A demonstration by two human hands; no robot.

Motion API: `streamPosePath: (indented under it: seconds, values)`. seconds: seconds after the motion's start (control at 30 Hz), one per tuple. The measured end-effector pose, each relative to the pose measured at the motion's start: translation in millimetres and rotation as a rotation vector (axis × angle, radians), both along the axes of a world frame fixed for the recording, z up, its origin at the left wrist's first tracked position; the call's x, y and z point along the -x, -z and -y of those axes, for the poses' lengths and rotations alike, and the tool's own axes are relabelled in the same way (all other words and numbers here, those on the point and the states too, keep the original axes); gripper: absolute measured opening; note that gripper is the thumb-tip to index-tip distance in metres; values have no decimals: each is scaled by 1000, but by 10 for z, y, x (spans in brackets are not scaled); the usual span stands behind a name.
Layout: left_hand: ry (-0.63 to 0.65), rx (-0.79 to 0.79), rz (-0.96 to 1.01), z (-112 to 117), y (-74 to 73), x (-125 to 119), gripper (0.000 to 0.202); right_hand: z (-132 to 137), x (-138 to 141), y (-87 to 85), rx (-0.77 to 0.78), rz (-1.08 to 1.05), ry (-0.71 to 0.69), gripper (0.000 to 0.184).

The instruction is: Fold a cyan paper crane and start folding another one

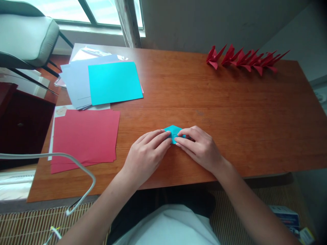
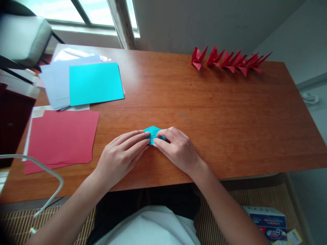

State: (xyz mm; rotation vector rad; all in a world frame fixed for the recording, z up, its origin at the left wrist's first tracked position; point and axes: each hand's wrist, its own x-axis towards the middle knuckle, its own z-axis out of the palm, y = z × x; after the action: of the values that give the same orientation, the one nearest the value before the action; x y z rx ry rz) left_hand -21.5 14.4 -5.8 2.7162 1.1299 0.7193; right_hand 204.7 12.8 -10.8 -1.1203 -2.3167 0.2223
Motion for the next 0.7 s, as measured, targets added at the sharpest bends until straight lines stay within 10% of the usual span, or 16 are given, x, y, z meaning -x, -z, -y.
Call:
streamPosePath:
  seconds: [0.7]
  values:
    - [-110, 93, -11, -64, -70, -113, 14, 101, 168, -6, 232, -167, 235, 12]
